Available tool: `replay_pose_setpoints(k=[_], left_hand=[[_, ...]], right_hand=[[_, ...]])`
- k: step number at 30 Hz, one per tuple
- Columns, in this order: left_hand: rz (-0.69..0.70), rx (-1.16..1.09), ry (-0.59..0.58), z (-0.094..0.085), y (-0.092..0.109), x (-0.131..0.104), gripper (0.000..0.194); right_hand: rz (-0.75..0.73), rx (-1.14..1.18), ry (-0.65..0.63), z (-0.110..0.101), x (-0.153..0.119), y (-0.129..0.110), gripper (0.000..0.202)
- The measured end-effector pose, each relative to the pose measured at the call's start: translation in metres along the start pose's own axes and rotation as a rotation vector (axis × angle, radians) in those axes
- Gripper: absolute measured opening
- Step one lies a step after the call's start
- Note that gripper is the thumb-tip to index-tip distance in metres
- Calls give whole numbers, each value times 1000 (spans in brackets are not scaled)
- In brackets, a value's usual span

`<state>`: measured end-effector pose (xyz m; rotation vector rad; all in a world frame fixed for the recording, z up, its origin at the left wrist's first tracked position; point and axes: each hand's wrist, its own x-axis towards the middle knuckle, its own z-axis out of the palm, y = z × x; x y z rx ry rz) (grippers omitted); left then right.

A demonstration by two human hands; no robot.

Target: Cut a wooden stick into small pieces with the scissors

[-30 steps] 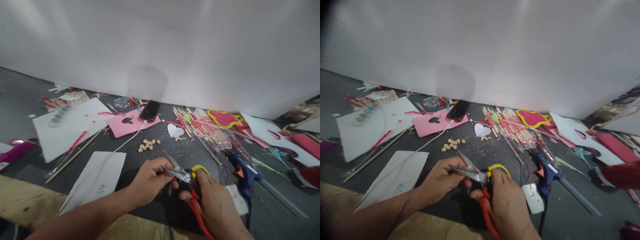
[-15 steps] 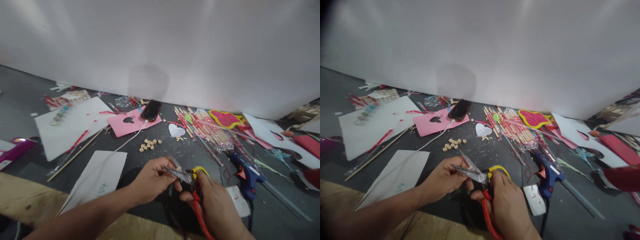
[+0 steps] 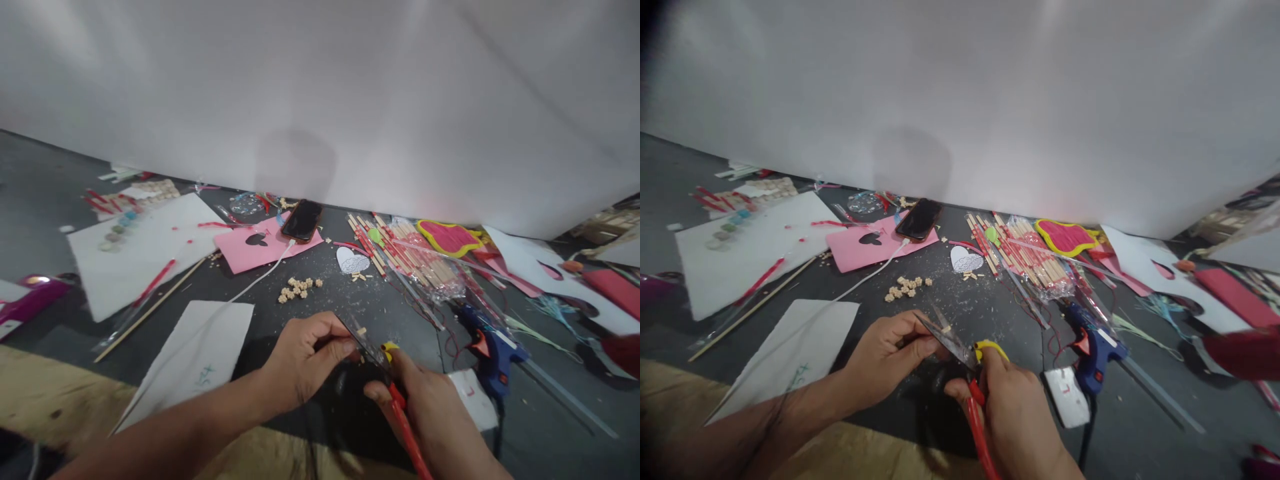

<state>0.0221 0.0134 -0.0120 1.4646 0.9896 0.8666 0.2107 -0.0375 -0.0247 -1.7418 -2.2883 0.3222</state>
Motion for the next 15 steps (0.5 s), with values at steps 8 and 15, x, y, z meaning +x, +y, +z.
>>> replay_pose_setpoints(k=[8, 15], left_hand=[[8, 26, 7, 1, -5, 0, 8], [-29, -39, -27, -1, -6, -1, 15]], right_hand=[[31, 42, -47, -5, 0, -1, 35], [8, -73, 50, -1, 5, 2, 47]])
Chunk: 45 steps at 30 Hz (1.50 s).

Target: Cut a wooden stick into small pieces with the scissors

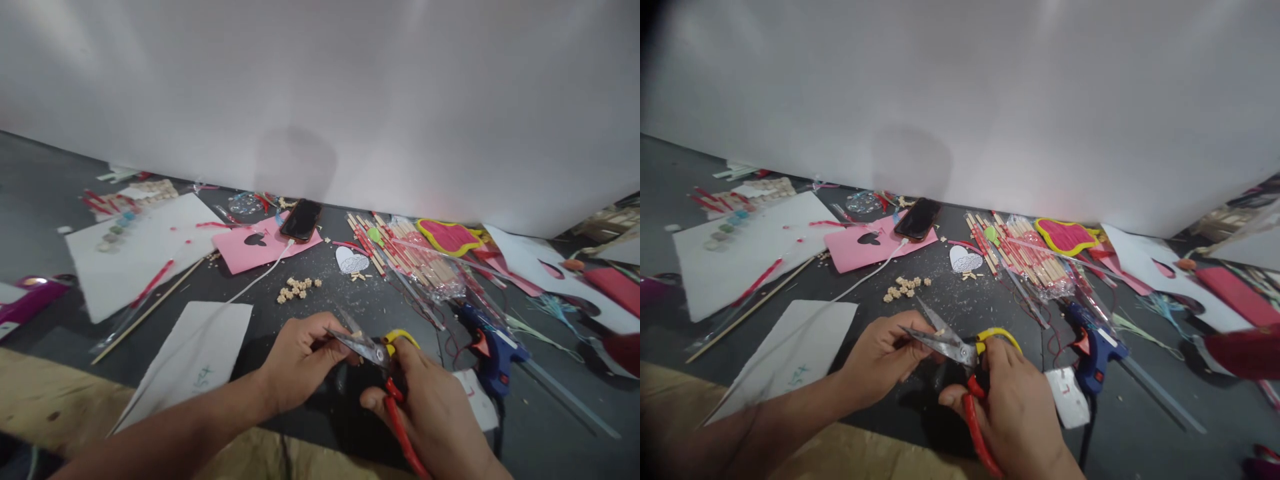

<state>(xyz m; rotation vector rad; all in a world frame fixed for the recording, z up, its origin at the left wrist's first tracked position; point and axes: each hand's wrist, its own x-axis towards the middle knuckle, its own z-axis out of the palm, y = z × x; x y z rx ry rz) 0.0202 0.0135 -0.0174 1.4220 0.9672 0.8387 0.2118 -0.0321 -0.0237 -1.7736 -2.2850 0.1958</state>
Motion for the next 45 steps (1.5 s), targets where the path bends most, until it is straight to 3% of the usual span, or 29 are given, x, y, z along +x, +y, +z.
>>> replay_pose_setpoints(k=[8, 13, 21, 28, 45], left_hand=[[-124, -259, -76, 3, -4, 1, 16], [-148, -297, -68, 6, -5, -1, 20], [17, 20, 20, 4, -1, -2, 13], [133, 132, 63, 5, -1, -3, 13], [163, 210, 80, 4, 2, -2, 14]], right_hand=[[-78, -71, 74, 4, -4, -2, 47], [-94, -63, 95, 3, -5, -6, 45], [-4, 63, -74, 3, -8, -6, 43], [56, 156, -231, -1, -6, -5, 35], [115, 335, -415, -15, -5, -10, 35]])
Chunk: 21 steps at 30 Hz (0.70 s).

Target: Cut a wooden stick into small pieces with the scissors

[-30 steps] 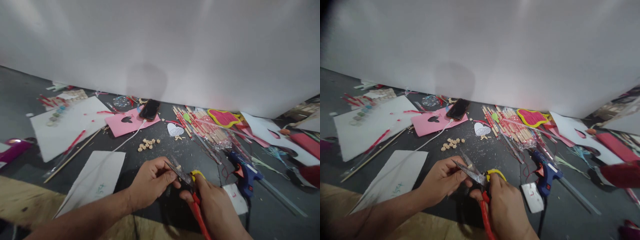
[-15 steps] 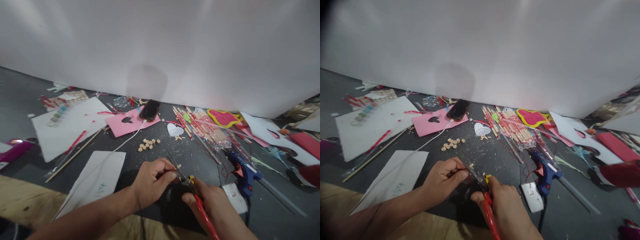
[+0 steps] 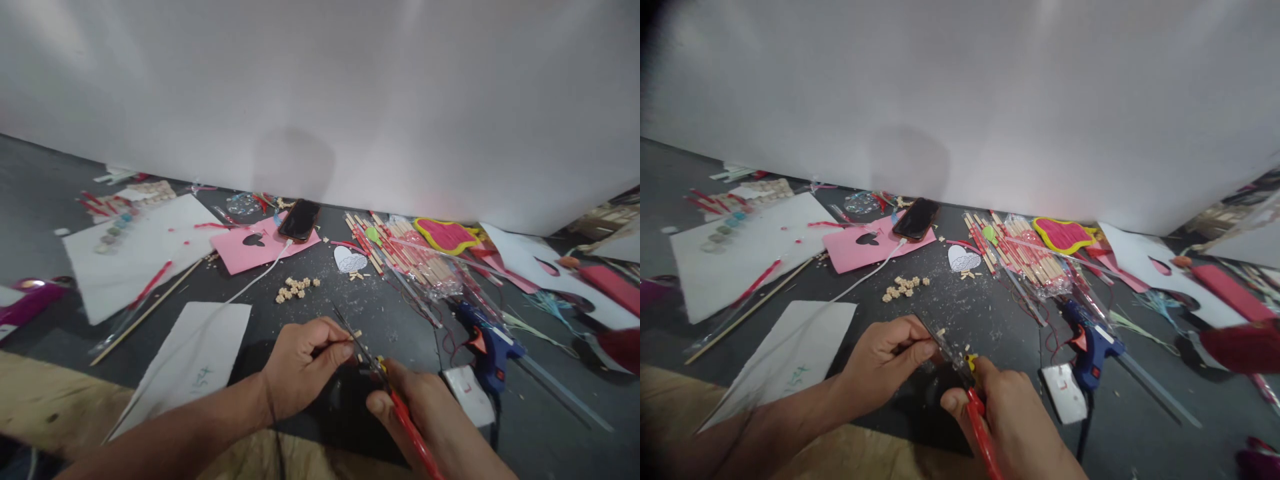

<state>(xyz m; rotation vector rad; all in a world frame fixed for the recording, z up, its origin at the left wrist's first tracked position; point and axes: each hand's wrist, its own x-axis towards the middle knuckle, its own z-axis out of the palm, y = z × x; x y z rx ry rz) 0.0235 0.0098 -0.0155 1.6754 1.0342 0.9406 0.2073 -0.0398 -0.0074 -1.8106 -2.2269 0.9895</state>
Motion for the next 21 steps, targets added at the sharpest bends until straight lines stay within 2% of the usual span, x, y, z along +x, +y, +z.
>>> replay_pose_setpoints(k=[4, 9, 13, 16, 21], left_hand=[[17, 23, -5, -3, 1, 0, 15], [25, -41, -62, -7, 1, -2, 19], [-77, -191, -96, -6, -4, -3, 20], [-157, -291, -124, -3, -9, -4, 21], [-253, -418, -152, 1, -12, -3, 22]], right_hand=[[-24, 12, 52, 1, 1, -3, 35], [-78, -171, 296, 6, 4, 2, 38], [-169, -299, 441, 8, 5, 7, 53], [-176, -354, 469, 10, 7, 10, 56], [-147, -406, 439, 13, 9, 13, 35]])
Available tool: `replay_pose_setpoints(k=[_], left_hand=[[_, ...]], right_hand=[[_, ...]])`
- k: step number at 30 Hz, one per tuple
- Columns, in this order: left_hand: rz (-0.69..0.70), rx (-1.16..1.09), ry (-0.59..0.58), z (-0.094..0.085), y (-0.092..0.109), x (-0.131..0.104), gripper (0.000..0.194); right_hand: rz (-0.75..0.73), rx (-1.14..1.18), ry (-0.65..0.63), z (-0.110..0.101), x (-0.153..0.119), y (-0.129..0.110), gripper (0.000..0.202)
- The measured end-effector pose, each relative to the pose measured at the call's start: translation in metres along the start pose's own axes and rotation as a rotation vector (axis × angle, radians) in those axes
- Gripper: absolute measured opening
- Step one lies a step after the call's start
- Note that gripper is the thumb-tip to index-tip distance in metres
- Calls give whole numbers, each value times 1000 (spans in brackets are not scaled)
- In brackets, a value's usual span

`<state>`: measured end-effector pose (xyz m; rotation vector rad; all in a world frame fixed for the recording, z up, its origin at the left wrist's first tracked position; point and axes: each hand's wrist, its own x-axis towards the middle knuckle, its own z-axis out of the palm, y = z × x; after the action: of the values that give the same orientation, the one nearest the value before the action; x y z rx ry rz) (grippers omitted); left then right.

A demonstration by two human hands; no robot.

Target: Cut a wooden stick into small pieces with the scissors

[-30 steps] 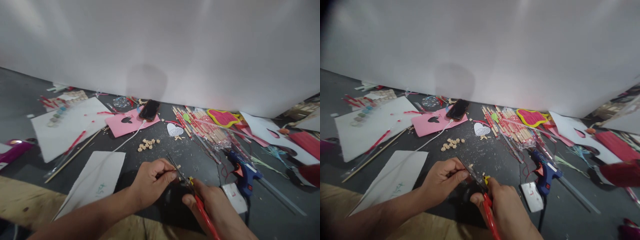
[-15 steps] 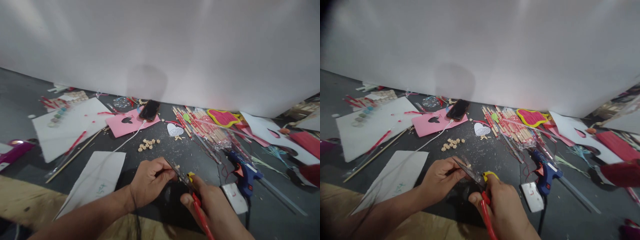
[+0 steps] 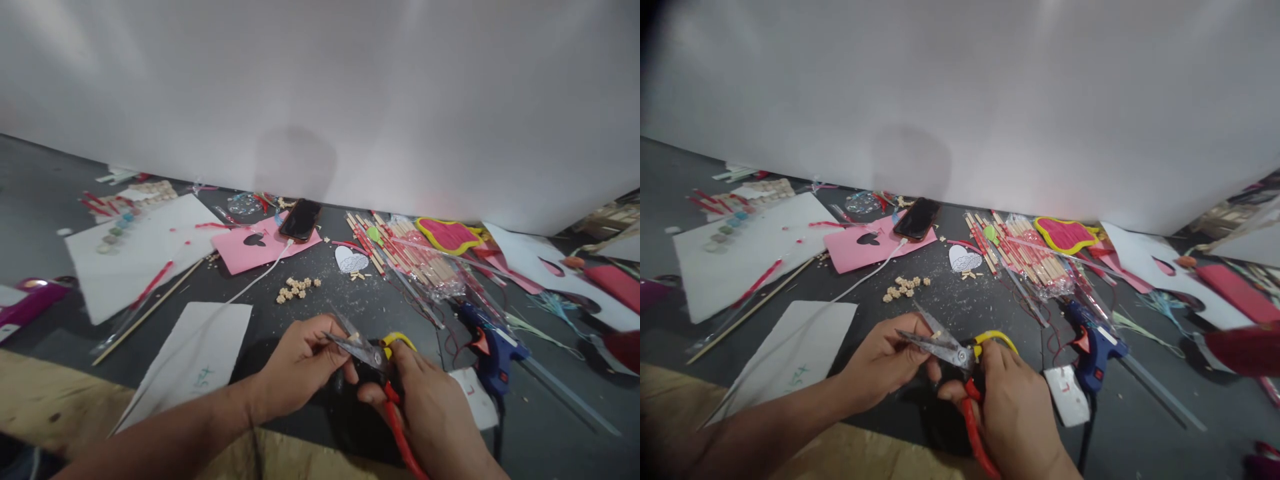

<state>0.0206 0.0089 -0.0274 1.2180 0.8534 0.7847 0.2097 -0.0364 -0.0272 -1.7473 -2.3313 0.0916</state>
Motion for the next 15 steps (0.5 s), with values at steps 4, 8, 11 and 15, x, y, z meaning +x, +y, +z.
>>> replay_pose_setpoints(k=[4, 8, 11, 15], left_hand=[[-53, -140, -54, 2, 6, 0, 30], [-12, -88, -38, 1, 10, 1, 33], [78, 17, -8, 0, 9, 1, 30], [101, 60, -1, 0, 5, 0, 26]], right_hand=[[6, 112, -70, -3, 1, -5, 25], [31, 189, -98, -7, 3, -7, 31], [37, 183, -75, -8, 4, -6, 35], [35, 247, -127, -7, 3, -7, 36]])
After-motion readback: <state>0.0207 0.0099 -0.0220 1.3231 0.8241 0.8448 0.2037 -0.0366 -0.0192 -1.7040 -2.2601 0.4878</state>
